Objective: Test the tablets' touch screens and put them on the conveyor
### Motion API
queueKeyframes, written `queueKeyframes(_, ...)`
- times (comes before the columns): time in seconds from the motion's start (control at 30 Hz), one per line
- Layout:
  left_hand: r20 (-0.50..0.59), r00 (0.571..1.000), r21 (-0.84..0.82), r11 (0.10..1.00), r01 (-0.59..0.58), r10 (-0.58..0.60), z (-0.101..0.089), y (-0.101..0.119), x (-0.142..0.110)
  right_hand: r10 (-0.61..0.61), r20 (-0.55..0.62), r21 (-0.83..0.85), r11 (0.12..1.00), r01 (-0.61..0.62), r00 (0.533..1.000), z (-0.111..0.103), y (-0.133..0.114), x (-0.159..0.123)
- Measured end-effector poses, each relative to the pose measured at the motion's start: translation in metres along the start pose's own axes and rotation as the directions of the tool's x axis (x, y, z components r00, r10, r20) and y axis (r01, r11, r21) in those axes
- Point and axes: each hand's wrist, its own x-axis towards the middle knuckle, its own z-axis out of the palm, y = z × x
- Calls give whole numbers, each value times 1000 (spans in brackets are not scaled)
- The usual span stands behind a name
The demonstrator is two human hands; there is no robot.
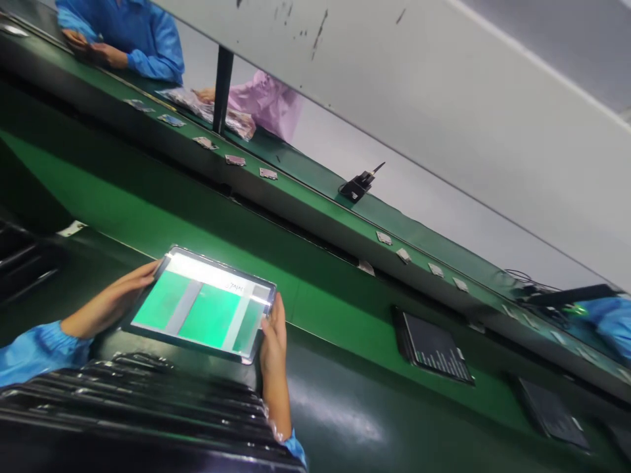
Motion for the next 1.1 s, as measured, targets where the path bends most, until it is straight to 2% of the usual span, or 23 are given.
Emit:
queueKeyframes(0.23, 10, 999, 229, 973, -38, 36, 9, 4, -7, -15, -4, 40, 999, 15, 1000, 4, -5, 1)
queueKeyframes(0.37, -10, 1000, 212, 977, -13, 16, 10, 4, -5, -19, 0, 31, 999, 19, 1000, 5, -6, 1)
queueKeyframes(0.5, -35, 998, 237, 970, -49, 59, 13, 4, -3, -32, -1, 12, 999, 32, 999, 5, -5, 2)
queueKeyframes(0.57, -57, 998, 190, 981, -23, 35, 14, 6, -4, -36, -4, 9, 999, 36, 999, 5, -4, 3)
queueKeyframes(0.63, -74, 997, 76, 997, 2, 4, 15, 9, -5, -37, -8, 25, 999, 37, 999, 5, -4, 4)
queueKeyframes(0.77, -64, 998, -76, 997, 3, -8, 16, 16, -7, -29, -35, 51, 998, 31, 999, 5, -4, 5)
queueKeyframes(0.93, -9, 998, -87, 994, 60, -61, 15, 15, -6, -7, -51, 63, 998, 10, 999, 6, -5, 4)
queueKeyframes(1.1, 21, 1000, -49, 999, 2, -1, 9, 6, -3, 3, -51, 81, 997, 2, 999, 5, -5, 4)
